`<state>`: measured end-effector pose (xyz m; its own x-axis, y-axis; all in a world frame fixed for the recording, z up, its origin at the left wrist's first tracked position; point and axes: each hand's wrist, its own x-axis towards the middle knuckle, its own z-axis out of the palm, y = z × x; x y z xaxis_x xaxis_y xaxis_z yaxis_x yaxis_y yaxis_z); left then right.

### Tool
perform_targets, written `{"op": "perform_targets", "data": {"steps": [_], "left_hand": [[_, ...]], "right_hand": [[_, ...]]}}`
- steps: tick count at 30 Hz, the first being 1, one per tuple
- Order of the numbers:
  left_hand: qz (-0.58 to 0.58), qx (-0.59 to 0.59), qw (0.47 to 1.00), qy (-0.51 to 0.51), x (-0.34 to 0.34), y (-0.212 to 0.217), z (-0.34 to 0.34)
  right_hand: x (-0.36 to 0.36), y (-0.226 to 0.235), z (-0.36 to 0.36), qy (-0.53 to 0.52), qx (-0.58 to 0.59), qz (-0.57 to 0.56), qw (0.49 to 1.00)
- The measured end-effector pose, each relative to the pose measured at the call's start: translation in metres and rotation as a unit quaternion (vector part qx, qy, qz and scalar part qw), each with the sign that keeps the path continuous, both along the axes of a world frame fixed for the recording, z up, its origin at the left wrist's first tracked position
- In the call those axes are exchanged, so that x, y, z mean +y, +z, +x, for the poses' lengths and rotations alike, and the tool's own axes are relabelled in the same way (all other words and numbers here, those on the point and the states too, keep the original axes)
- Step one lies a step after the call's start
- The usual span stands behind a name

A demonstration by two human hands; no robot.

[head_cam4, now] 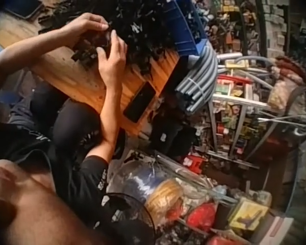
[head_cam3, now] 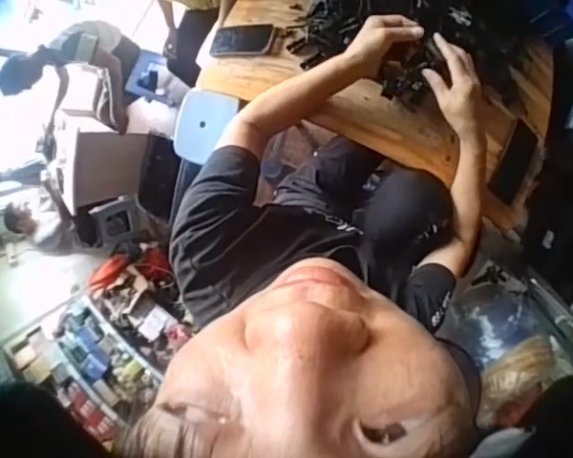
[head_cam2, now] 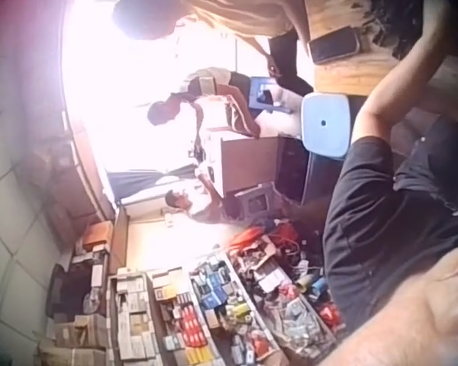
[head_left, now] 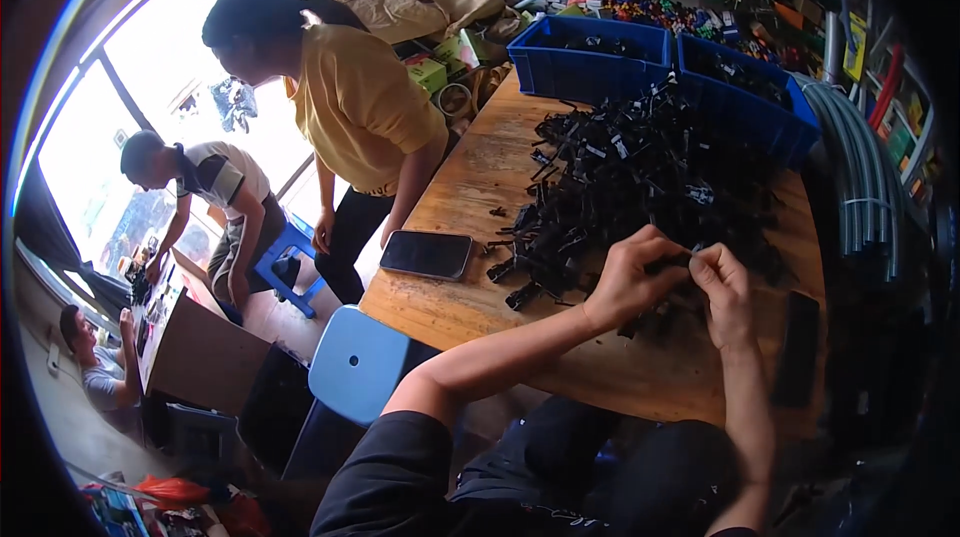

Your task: Inspecting and sorting small black plastic components on a wooden workbench.

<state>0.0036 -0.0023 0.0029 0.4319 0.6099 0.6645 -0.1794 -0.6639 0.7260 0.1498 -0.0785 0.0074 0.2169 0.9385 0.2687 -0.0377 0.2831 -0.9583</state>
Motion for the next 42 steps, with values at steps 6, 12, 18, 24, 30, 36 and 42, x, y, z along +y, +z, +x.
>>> {"op": "perform_targets", "data": {"steps": [6, 12, 18, 24, 30, 36, 42], "left_hand": [[-0.457, -0.052, 0.874, -0.159, 0.023, -0.003, -0.005], [-0.456, 0.001, 0.854, -0.250, 0.010, -0.009, -0.003], [-0.496, 0.008, 0.846, -0.196, 0.023, -0.008, 0.000], [-0.471, 0.001, 0.870, -0.145, 0.018, -0.004, -0.004], [-0.476, 0.022, 0.864, -0.163, 0.009, -0.003, 0.001], [-0.420, 0.070, 0.894, -0.136, 0.006, -0.010, -0.001], [-0.436, 0.076, 0.886, -0.137, 0.008, -0.007, -0.003]], "right_hand": [[-0.013, 0.028, -0.012, -0.076, -0.423, 0.120, 0.895], [-0.015, 0.024, -0.013, -0.083, -0.537, 0.107, 0.833], [-0.018, 0.022, -0.002, -0.094, -0.515, 0.112, 0.845], [-0.004, 0.002, -0.014, -0.139, -0.570, 0.176, 0.790], [-0.007, -0.007, -0.005, -0.148, -0.597, 0.152, 0.774], [-0.004, -0.017, -0.007, -0.155, -0.591, 0.132, 0.780], [-0.001, -0.014, -0.008, -0.148, -0.605, 0.139, 0.770]]}}
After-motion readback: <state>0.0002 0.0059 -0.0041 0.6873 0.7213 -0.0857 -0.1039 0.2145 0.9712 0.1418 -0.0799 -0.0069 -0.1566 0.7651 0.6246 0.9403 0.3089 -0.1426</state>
